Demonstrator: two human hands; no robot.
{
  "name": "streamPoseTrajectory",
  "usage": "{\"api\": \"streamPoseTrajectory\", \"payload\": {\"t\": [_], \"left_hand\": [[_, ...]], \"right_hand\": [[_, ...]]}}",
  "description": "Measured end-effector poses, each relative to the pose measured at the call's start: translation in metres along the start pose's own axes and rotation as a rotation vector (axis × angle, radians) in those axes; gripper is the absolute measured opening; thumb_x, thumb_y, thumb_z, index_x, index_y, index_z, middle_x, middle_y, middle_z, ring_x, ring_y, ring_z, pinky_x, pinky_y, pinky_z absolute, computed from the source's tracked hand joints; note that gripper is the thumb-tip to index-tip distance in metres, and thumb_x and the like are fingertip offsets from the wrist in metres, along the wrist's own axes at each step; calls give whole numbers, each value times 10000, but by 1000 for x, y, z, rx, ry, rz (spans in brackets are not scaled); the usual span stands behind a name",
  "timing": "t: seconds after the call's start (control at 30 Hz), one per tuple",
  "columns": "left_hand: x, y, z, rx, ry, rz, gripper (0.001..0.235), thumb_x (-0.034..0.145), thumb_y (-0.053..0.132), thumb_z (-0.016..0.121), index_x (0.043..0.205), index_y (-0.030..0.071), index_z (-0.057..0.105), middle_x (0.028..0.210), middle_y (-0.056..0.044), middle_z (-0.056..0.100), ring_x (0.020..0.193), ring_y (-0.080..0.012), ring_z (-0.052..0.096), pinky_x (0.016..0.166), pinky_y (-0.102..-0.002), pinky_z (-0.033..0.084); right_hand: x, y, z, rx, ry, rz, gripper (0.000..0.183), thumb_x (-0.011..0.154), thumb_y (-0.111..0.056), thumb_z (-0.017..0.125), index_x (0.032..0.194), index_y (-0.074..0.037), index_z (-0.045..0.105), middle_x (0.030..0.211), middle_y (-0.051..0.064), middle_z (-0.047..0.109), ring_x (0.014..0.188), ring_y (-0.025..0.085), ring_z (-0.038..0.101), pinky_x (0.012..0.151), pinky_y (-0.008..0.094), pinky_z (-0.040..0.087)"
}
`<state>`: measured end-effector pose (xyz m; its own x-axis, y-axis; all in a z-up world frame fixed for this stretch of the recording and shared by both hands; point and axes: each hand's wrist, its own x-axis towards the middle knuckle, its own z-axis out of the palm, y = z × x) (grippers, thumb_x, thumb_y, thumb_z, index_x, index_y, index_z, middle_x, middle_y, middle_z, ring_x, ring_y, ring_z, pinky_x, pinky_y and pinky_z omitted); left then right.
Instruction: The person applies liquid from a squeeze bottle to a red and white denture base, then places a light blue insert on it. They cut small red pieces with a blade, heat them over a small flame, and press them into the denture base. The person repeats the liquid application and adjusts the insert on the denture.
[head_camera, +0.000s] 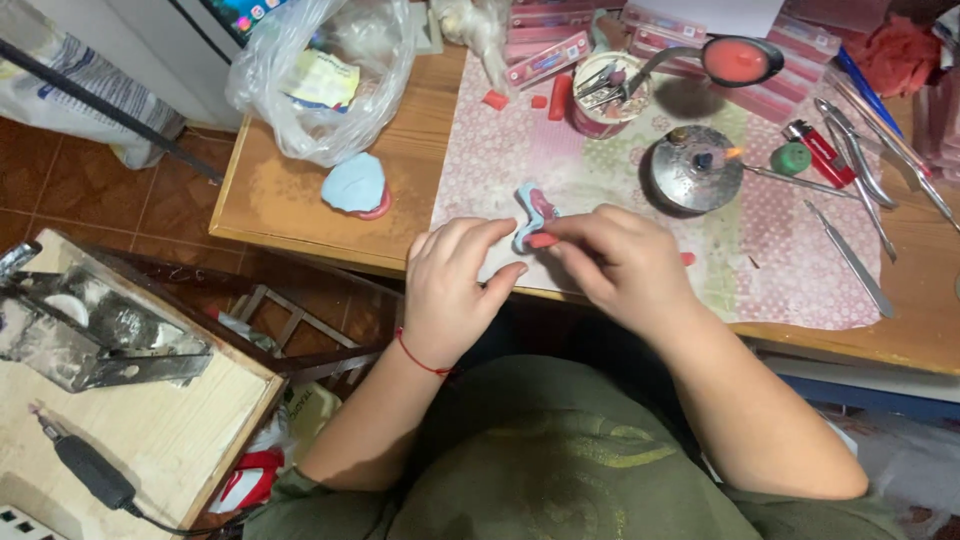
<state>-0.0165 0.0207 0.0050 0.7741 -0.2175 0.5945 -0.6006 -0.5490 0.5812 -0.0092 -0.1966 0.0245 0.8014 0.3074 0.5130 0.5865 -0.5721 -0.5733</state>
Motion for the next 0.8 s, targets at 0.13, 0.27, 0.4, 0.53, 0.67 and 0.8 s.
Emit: {"api": "streamPoseTrajectory", "payload": {"t": [0.13,0.27,0.4,0.53,0.67,0.8], "left_hand": [[0,-3,7,93,8,36,365,870,251,811,1200,151,690,1010,-21,667,913,-257,682,837,-402,494],[4,-3,14,93,19,72,294,875,247,805,1141,170,705,949,5,674,873,-233,683,822,-384,497],[8,-4,19,109,32,90,195,887,208,789,1066,180,718,880,15,658,837,-218,680,796,-370,492],[9,-7,23,86,29,74,170,881,187,788,1035,183,715,871,15,658,829,-225,678,786,-372,499],[12,-11,23,49,-7,24,166,866,204,794,1011,194,713,876,14,664,837,-244,682,787,-393,509],[20,-10,16,-47,-106,-99,194,806,168,830,968,169,724,830,-34,667,815,-304,691,760,-441,526]], "right_hand": [[3,-3,10,-156,-70,-38,127,955,-183,717,1077,-152,735,790,60,666,770,289,702,681,408,564],[-1,2,17,-304,-111,-42,131,964,-213,694,1079,-153,683,798,64,649,770,301,699,660,431,564],[-6,14,21,-426,-123,-72,158,947,-199,687,1103,-179,677,786,29,633,778,260,708,662,384,576],[-3,13,19,-458,-141,-79,166,941,-186,674,1104,-162,656,806,36,635,800,260,708,682,380,582],[7,12,13,-341,-224,-51,176,930,-147,676,1099,-101,649,827,113,659,835,337,711,689,465,587],[14,10,7,-232,-284,-7,113,937,-135,672,1046,-105,668,809,118,656,843,358,708,702,461,583]]}}
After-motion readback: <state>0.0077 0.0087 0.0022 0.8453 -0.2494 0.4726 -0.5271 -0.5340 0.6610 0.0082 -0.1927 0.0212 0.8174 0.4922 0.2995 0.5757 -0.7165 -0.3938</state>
